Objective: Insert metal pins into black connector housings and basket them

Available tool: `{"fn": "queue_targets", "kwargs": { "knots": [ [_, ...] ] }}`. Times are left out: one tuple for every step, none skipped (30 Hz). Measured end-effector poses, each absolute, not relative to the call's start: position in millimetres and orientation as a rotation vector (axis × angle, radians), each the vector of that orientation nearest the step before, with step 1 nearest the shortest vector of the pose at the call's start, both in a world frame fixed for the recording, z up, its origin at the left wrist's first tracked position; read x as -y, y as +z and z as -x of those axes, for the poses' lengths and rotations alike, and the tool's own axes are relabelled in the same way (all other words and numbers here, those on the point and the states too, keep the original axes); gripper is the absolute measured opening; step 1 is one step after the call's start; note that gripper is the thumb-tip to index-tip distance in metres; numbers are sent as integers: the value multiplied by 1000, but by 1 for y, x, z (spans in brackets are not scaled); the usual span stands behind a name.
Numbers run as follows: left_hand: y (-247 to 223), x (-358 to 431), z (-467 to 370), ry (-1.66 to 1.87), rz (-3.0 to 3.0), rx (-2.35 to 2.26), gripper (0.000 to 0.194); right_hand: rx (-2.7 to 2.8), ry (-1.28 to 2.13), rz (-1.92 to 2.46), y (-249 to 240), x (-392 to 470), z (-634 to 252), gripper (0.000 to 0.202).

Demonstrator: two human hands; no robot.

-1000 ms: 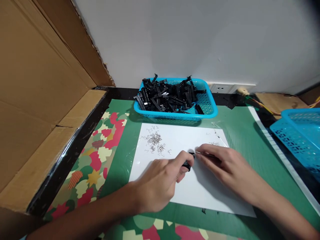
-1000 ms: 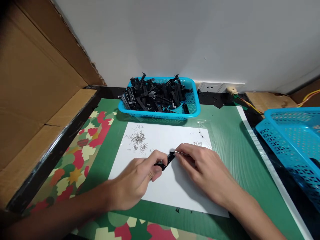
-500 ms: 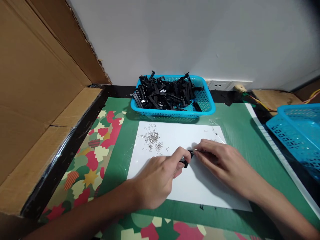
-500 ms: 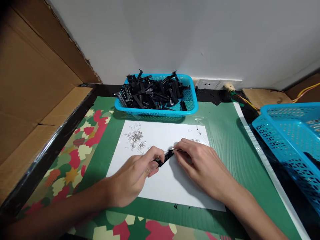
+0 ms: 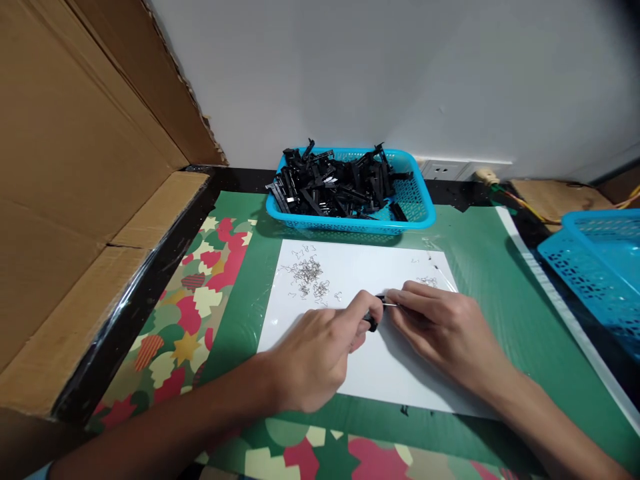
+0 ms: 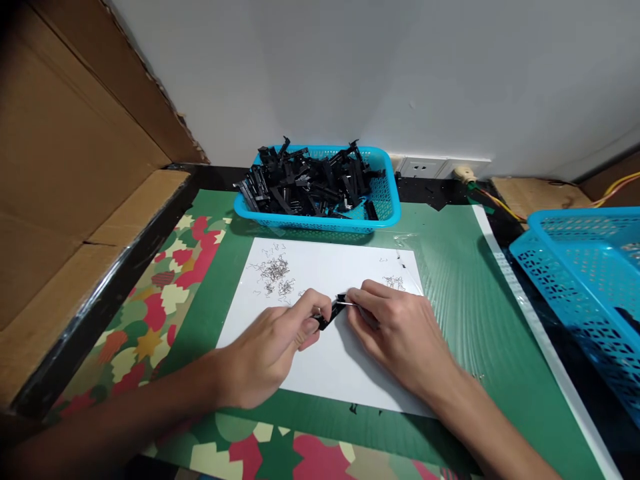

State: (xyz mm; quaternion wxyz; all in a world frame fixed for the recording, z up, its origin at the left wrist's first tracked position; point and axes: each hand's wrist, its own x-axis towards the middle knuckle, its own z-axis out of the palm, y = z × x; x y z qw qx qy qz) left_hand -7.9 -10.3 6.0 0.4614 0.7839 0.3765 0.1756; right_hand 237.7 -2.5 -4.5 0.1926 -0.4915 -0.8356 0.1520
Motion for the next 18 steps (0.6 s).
{"fn": "queue_targets", "kwargs": {
  "knots": [
    [6,10,8,435,-1920,-925,46,2352,396,1376,-5,3,-237,28],
    [6,10,8,438,-1909,-925,44,2366,360,1372,-5,3,-236,28],
    [7,9,8,438,-1895,-925,42,2386,325,1372,-5,4,-235,29],
    [7,8,8,437,-1880,-925,38,2409,290,1371,-5,4,-234,30],
    [8,7,9,433,-1863,-923,35,2434,258,1372,-4,5,-233,30],
    [8,6,9,426,-1842,-917,30,2459,224,1376,-4,5,-232,30],
    [9,4,10,419,-1815,-907,25,2484,191,1386,-3,6,-230,29],
    [10,3,10,414,-1782,-893,20,2510,155,1401,-3,6,-229,29],
    [11,1,11,410,-1743,-878,15,2537,120,1419,-2,7,-228,28],
    [13,0,11,405,-1699,-861,11,2564,86,1437,-1,7,-228,27],
    [14,-2,11,400,-1653,-845,11,2588,60,1454,0,7,-227,25],
    [16,-3,12,396,-1608,-832,13,2610,46,1464,1,8,-227,24],
    [18,-4,12,393,-1565,-824,16,2631,48,1472,2,8,-227,24],
    [21,-4,12,391,-1529,-823,19,2645,62,1478,4,9,-227,23],
    [23,-5,12,386,-1502,-827,21,2652,90,1486,7,9,-228,23],
    [25,-5,12,379,-1483,-835,23,2648,131,1495,9,9,-230,24],
    [27,-5,12,375,-1469,-841,25,2629,179,1505,12,9,-232,25],
    [28,-5,12,372,-1461,-840,26,2593,230,1510,15,9,-234,26]
  ]
}}
